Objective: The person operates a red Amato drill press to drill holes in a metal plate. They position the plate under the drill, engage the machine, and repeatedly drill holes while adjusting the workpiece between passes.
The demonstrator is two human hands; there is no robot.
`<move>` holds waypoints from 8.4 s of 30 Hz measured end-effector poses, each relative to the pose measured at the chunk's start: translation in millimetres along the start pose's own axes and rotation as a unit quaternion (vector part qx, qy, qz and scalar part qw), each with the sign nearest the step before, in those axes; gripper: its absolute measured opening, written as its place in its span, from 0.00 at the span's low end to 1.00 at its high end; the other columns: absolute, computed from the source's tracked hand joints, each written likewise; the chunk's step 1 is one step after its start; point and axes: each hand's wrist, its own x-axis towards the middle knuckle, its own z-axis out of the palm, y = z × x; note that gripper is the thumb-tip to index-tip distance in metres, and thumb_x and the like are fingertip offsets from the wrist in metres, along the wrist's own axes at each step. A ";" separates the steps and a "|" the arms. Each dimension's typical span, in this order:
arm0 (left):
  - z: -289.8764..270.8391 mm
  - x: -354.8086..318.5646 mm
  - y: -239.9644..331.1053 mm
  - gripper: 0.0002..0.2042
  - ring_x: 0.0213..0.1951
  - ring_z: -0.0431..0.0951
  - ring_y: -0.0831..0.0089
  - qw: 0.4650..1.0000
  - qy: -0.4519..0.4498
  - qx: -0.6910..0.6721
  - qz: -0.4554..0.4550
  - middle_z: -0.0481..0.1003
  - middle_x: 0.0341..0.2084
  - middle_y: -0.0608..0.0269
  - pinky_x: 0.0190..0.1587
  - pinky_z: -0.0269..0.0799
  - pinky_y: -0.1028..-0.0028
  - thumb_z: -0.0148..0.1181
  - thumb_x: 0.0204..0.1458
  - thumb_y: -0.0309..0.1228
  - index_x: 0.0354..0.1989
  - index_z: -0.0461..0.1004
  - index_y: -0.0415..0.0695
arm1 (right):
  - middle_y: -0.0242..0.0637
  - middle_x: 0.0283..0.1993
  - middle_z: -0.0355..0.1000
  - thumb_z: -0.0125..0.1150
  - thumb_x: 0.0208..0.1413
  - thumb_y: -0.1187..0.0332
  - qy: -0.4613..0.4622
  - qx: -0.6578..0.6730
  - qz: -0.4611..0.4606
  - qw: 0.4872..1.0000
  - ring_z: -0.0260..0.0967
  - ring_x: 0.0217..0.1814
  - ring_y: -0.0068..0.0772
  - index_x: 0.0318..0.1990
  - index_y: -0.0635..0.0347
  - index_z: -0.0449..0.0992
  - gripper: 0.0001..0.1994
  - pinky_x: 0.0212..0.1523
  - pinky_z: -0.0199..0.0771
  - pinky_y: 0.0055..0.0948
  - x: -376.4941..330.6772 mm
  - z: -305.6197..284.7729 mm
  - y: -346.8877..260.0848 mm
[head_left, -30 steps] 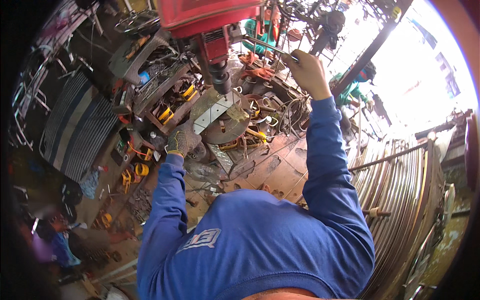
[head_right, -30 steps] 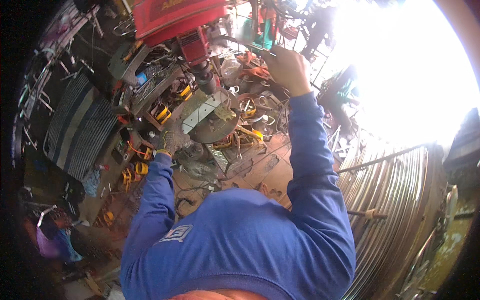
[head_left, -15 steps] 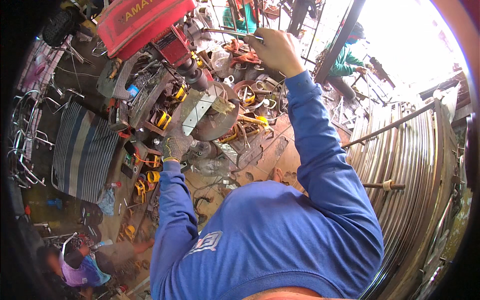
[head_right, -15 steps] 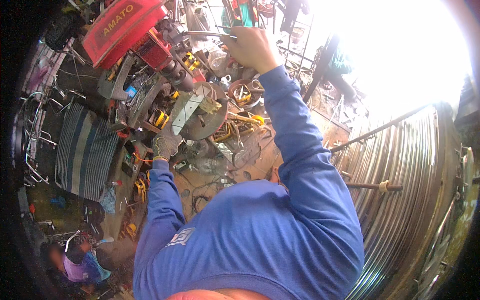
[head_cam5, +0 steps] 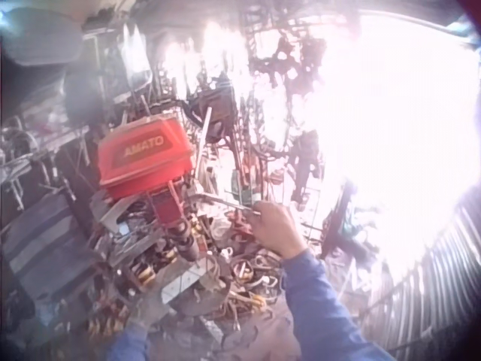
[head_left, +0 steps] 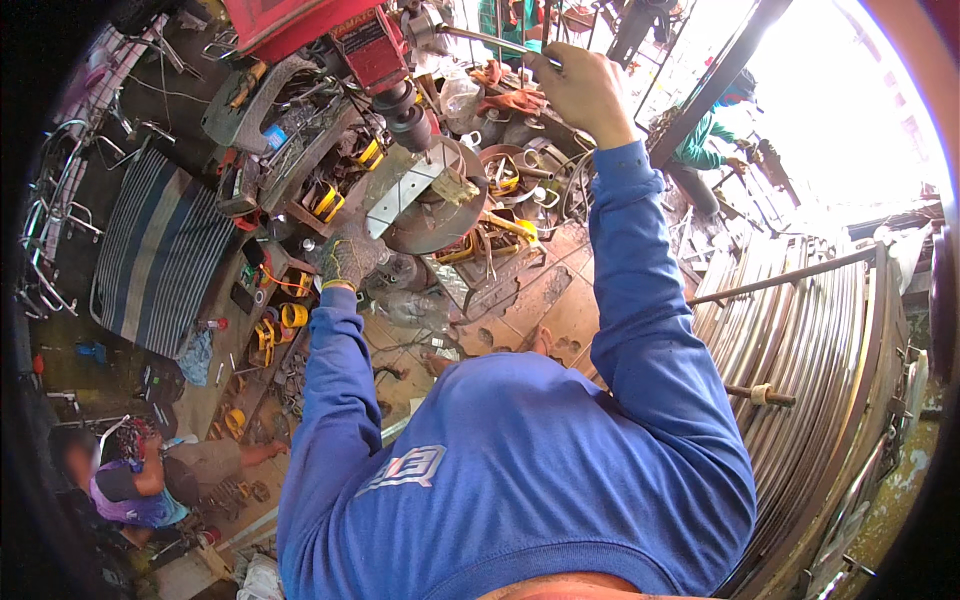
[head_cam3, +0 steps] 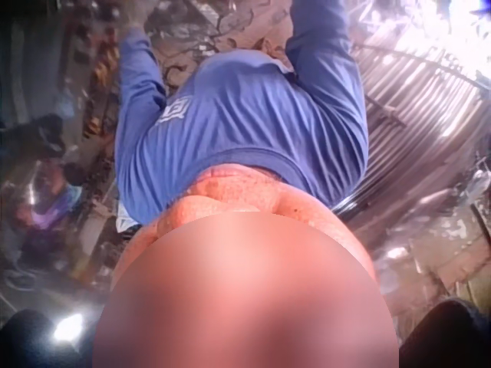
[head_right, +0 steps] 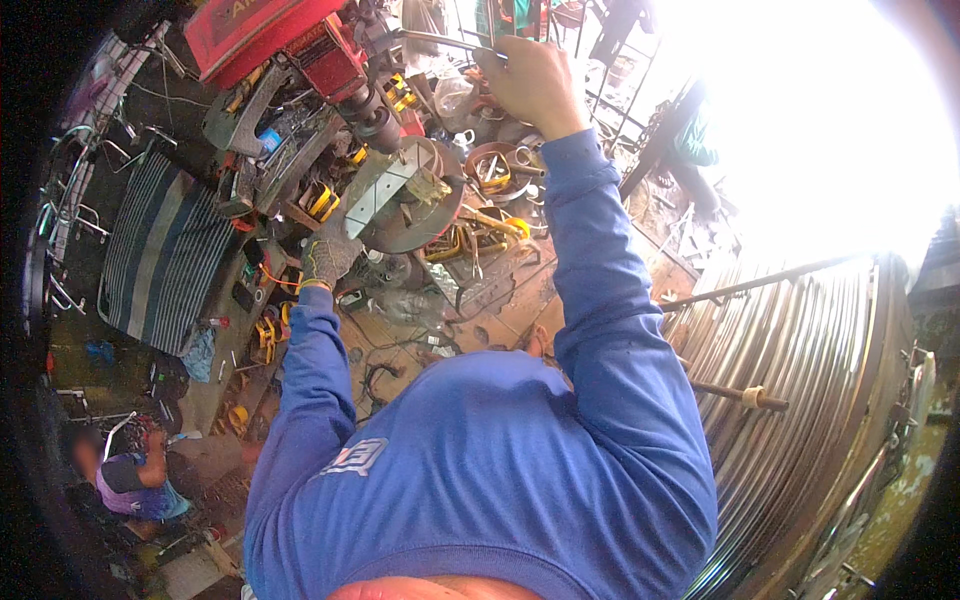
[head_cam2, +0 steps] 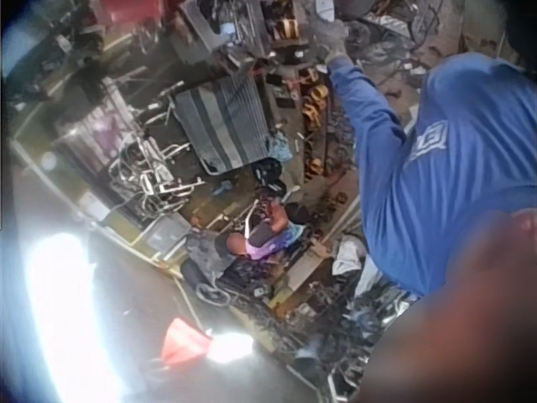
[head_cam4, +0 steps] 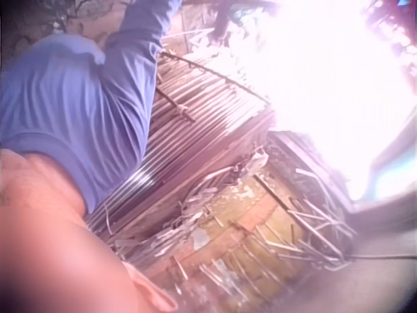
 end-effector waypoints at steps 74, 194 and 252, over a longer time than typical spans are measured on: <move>4.5 -0.2 -4.2 0.21 0.49 0.80 0.42 0.998 -0.027 -0.053 -0.021 0.81 0.45 0.44 0.53 0.77 0.55 0.66 0.42 0.36 0.47 0.76 0.43 | 0.51 0.32 0.78 0.60 0.65 0.50 -0.029 0.110 0.091 0.989 0.78 0.34 0.47 0.42 0.61 0.83 0.21 0.37 0.74 0.42 -16.9 40.9 15.9; -95.5 105.9 -28.7 0.24 0.45 0.84 0.48 0.968 -0.162 0.086 0.170 0.82 0.42 0.41 0.50 0.79 0.58 0.68 0.39 0.37 0.49 0.81 0.42 | 0.49 0.40 0.82 0.64 0.56 0.55 0.010 -0.177 -0.080 0.981 0.80 0.47 0.50 0.39 0.59 0.85 0.16 0.54 0.78 0.46 148.4 -70.4 -71.0; 5.7 44.6 -32.2 0.18 0.39 0.84 0.56 0.983 0.019 -0.161 0.081 0.83 0.35 0.49 0.44 0.79 0.60 0.67 0.42 0.31 0.44 0.79 0.39 | 0.50 0.42 0.82 0.64 0.53 0.53 -0.010 -0.178 -0.059 0.982 0.80 0.49 0.52 0.39 0.59 0.85 0.18 0.50 0.78 0.48 149.8 -70.2 -69.7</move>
